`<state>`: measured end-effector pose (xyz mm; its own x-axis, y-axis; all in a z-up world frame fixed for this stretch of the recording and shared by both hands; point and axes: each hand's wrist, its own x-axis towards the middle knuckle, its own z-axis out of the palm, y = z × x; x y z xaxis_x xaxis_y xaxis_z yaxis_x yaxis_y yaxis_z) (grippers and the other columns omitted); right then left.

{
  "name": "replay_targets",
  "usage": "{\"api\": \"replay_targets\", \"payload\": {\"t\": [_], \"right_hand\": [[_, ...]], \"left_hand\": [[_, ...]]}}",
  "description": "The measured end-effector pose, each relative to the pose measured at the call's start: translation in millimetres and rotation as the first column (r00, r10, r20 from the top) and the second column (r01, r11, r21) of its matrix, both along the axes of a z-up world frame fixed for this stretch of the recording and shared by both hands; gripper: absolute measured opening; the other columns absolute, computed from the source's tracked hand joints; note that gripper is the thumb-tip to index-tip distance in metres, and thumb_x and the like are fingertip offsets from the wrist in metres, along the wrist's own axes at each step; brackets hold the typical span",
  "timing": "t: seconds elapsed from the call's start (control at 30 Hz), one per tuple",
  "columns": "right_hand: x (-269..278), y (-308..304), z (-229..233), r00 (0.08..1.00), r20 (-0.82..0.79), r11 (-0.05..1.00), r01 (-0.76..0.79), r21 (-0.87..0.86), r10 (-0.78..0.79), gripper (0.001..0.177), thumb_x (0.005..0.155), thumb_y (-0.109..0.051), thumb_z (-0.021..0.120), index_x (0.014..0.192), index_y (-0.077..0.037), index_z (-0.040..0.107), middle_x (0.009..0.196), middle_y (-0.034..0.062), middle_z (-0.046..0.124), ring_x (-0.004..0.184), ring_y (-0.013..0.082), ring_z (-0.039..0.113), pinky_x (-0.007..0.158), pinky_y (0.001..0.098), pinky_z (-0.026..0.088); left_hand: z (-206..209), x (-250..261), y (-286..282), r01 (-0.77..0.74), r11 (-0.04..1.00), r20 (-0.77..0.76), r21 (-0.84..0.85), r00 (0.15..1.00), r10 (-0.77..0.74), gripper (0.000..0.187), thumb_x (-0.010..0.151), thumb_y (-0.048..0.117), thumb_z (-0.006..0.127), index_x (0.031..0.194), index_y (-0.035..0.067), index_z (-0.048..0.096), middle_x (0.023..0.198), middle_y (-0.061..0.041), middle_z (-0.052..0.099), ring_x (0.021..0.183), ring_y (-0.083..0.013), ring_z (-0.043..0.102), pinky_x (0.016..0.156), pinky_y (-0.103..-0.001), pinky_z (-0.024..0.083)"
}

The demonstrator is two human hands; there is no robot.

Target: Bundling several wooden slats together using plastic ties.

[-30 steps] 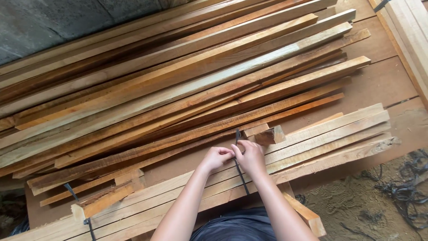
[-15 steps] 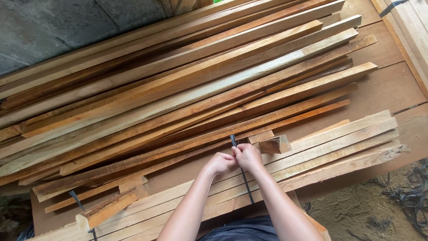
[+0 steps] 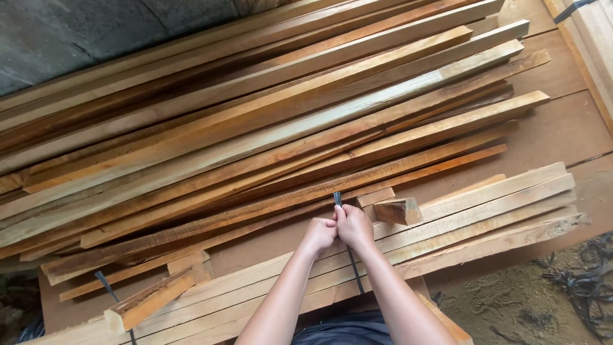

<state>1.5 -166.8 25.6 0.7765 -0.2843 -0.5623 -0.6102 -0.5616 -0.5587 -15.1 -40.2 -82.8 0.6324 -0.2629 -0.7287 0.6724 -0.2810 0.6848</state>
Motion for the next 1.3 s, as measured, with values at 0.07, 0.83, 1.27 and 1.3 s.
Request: {"api": "replay_targets", "payload": {"t": [0.07,0.83,1.27,1.3], "right_hand": [[-2,1,0,1.0,-0.017,1.0,-0.003,0.0,0.003,0.038,0.098,-0.041,0.057,0.083,-0.01,0.075,0.079,0.0141,0.074,0.079,0.032,0.072,0.073,0.0456,0.054],[-23,6,26,0.929,0.371,1.0,0.021,-0.016,-0.013,0.037,0.098,-0.039,0.061,0.114,-0.008,0.07,0.109,0.0153,0.072,0.101,0.0327,0.068,0.09,0.0456,0.052],[-168,-4,33,0.638,0.425,0.739,-0.368,-0.564,0.642,0.103,0.081,-0.07,0.059,0.152,0.0,0.032,0.164,0.0234,0.018,0.154,0.0354,0.01,0.119,0.0597,0.007],[-168,-3,33,0.628,0.389,0.702,-0.382,-0.6,0.674,0.104,0.082,-0.073,0.055,0.153,0.0,0.032,0.165,0.022,0.017,0.154,0.035,0.009,0.119,0.0592,0.006]], "left_hand": [[-3,-6,0,0.035,0.998,0.033,0.043,0.999,-0.036,0.018,0.091,0.011,0.069,0.082,0.002,0.081,0.076,-0.006,0.073,0.066,-0.0089,0.058,0.063,-0.032,0.049],[83,-1,26,0.238,0.965,0.204,0.108,0.945,-0.256,0.023,0.091,0.027,0.07,0.106,0.013,0.08,0.099,-0.01,0.081,0.086,-0.018,0.075,0.086,-0.037,0.059],[175,-118,78,0.492,0.232,0.02,0.839,0.398,-0.917,0.138,0.068,0.062,0.085,0.162,0.009,0.0,0.17,-0.017,-0.005,0.156,-0.0401,-0.007,0.122,-0.061,-0.003],[158,-122,80,0.365,0.171,0.045,0.915,0.329,-0.943,0.135,0.067,0.053,0.088,0.163,0.01,0.003,0.17,-0.018,-0.002,0.154,-0.0408,-0.003,0.12,-0.062,-0.002]]}}
